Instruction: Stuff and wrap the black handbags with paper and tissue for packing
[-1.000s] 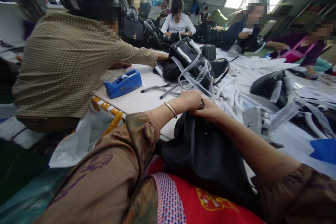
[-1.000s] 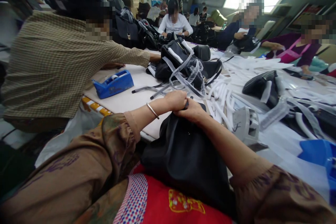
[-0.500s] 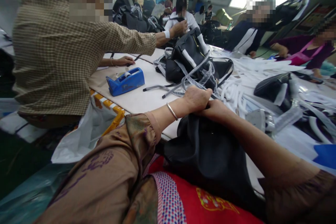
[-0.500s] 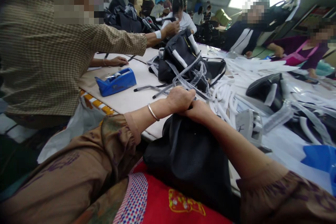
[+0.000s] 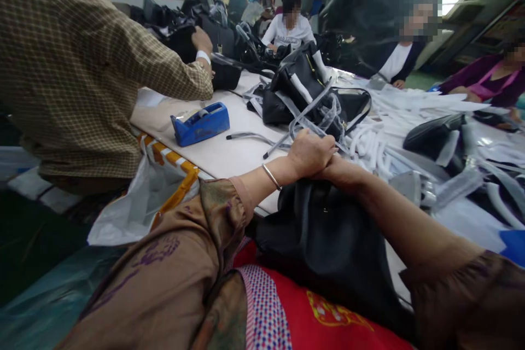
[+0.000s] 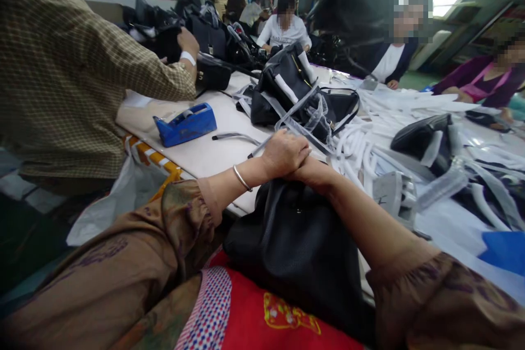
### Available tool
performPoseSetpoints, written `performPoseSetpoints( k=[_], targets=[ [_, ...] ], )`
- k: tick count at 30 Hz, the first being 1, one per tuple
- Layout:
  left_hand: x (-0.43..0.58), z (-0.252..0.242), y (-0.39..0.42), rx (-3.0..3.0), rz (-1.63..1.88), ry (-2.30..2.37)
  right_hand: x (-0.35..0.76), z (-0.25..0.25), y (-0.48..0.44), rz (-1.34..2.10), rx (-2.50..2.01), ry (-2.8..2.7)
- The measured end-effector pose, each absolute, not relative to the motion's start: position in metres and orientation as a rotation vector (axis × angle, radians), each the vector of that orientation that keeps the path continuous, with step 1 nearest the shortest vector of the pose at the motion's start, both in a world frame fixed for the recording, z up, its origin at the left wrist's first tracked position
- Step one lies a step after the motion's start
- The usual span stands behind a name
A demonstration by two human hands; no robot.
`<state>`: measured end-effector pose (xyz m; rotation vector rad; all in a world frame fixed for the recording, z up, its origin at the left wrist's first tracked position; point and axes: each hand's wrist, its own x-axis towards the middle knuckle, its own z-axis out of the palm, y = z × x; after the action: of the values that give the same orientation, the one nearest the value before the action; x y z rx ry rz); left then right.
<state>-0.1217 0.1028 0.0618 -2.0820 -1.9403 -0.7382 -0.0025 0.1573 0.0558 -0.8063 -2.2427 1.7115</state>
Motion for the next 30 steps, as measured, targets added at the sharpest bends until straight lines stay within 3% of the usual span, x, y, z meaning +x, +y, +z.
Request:
performPoseSetpoints(
  k=[5,9,14,20,25,30],
  targets=[
    [-0.124,0.067,0.096,-2.112,-0.885,-1.963,0.002,0.056,0.160,1.707,-0.793,-2.334],
    [-0.146,0.051,0.066,-1.980,-1.365,-2.272,0.015,0.056,0.167,1.765,-0.738,-2.405],
    [-0.156,-0.005,-0.002,-2.079,-1.758,-3.126,0.030,0.046,0.165,1.861,-0.797,-2.086],
    [-0.138,-0.021,-0.042,-1.973,-2.596,-3.105,0.033,0.040,0.158,1.906,-0.868,-1.964],
    [-0.133,-0.004,-0.039,-2.197,-2.498,-3.111,0.037,0.036,0.159,1.867,-0.857,-1.966],
    [-0.129,-0.006,-0.037,-2.130,-1.878,-3.202,0.040,0.030,0.158,1.891,-0.868,-1.918]
  ],
)
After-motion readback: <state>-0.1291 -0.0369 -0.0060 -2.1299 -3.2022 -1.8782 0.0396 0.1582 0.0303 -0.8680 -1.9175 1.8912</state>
